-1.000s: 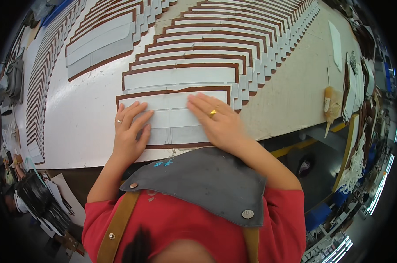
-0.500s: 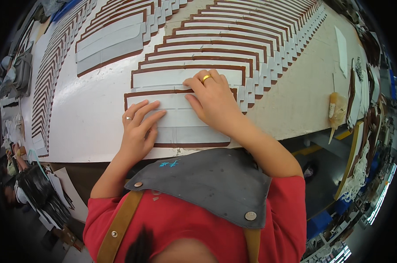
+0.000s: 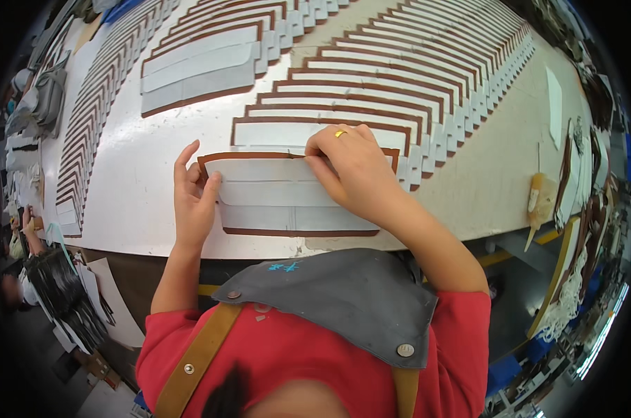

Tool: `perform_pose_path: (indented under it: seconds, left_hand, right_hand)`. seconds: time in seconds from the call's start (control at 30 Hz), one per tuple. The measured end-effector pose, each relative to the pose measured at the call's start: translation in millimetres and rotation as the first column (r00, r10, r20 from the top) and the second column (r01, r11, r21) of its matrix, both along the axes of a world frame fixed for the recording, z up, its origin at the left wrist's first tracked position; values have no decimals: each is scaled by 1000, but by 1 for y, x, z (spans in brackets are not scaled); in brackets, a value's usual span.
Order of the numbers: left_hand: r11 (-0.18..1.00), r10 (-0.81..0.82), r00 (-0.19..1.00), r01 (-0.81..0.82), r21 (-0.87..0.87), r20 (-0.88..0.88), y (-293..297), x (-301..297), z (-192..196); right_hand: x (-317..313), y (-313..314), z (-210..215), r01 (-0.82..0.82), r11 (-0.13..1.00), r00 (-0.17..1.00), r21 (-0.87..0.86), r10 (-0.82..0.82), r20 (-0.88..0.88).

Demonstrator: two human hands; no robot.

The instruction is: The person applies glue from a squeeze bottle onto white rectangular pieces laid out on a table. They then pick up brown rectangular pieces and press them onto the glued white pieces to form assembled units. The person repeats this process, stacking the finished units on the table.

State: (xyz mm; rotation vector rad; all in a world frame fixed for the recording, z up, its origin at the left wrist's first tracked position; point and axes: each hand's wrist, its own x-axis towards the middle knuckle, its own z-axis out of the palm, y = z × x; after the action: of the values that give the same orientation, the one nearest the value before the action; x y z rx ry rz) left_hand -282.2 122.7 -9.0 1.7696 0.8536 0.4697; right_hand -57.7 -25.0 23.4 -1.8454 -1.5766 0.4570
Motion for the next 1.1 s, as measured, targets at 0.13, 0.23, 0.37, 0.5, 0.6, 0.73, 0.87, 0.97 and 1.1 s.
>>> perform_pose_path:
  seconds: [0.13,0.23,0.37,0.5,0.6,0.73,0.87,0.97,1.1]
  left_hand:
    - [978,206,949,-191,-81,239,31,5,16]
    - [958,268,913,-286,13,306,76,5,21]
    - [913,345,903,-386,133,255,148,10,17]
    - [857,358,907,-414,307,223,213,19,-6]
    - [809,387,917,-390,440,100,238,23,-24]
    - [770,425,905,-357,529,-6,239,27,-35]
    - [762,418,908,-362,537,18,237,25,-39]
    - [743,402,915,-346,573,31,237,26,-38]
    - [766,419,907,-333,550,-35,232,29,-32]
  right_hand:
    - [23,19,1,-26,992,998,-124,17,-67]
    - [39,51,-7,34,979,913,-203,-112,-391]
    - [43,120,-16,196,976,809,-91,-214,-548]
    - [46,182,-47,264,964,804,15,-211,-556]
    - [43,197,-45,295,955,868,-12,-274,-414]
    - [44,201,-50,299,954,902,-27,-292,-317]
    - [43,201,-46,293,954,900,-57,-295,-322]
    - [44,202,-47,297,953,900,-65,-302,-316]
    - [44,203,-46,287,955,905,-71,-294,-307]
